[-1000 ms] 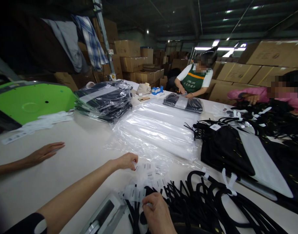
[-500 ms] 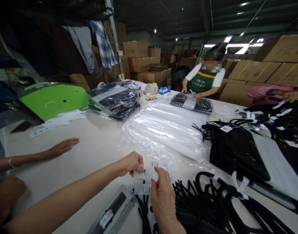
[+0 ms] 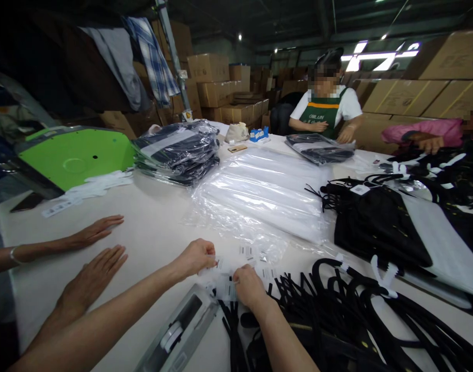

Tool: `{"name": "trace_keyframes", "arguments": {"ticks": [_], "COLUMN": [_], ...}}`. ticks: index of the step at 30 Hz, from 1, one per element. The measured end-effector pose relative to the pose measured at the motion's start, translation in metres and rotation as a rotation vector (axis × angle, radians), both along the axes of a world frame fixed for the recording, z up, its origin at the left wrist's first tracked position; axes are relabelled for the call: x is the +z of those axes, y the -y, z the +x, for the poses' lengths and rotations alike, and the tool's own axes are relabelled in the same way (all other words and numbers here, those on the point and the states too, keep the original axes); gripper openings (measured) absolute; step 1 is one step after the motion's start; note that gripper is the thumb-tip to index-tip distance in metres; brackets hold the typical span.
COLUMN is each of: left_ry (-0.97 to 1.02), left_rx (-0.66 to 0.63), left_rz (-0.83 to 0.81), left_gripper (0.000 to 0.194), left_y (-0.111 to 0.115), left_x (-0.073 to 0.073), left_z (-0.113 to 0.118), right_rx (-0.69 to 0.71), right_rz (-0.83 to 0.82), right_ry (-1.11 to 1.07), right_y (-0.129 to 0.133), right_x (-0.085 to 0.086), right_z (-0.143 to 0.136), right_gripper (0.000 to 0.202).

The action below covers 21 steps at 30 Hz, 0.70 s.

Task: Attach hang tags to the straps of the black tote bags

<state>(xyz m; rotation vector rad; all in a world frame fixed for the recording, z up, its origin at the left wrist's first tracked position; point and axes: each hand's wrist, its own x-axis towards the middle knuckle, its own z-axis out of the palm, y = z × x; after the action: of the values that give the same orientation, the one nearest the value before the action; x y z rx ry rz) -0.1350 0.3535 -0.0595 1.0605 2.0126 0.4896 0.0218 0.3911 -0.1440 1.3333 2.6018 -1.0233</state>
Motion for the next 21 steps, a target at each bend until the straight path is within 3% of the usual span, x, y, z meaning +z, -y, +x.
{"name": "trace_keyframes", "arguments": {"ticks": [6, 10, 17, 21], "left_ry": [0.109, 0.159, 0.192, 0.316], "left_rx": [0.102, 0.133, 0.186, 0.258], "left_rz": [0.022, 0.072, 0.173, 0.287], "left_gripper": [0.012, 0.012, 0.011, 0.016], "left_y": [0.002, 0.006, 0.008, 0.015], "left_x": [-0.004, 0.002, 0.033, 0.054], "left_z": [-0.010, -0.018, -0.034, -0.032], "right_rx": [0.032, 0.057, 0.029, -0.028], "right_rz": [0.002, -0.004, -0.008, 0.044], "right_ry": [0.057, 0.089, 0.113, 0.072], "right_y": [0.012, 0.021, 0.026, 0.028], "right_x": [0.010, 0.013, -0.001, 0.012], "right_z": [0.004, 0.005, 0.007, 0.007], "right_gripper": [0.028, 0.021, 0.017, 0.024]}}
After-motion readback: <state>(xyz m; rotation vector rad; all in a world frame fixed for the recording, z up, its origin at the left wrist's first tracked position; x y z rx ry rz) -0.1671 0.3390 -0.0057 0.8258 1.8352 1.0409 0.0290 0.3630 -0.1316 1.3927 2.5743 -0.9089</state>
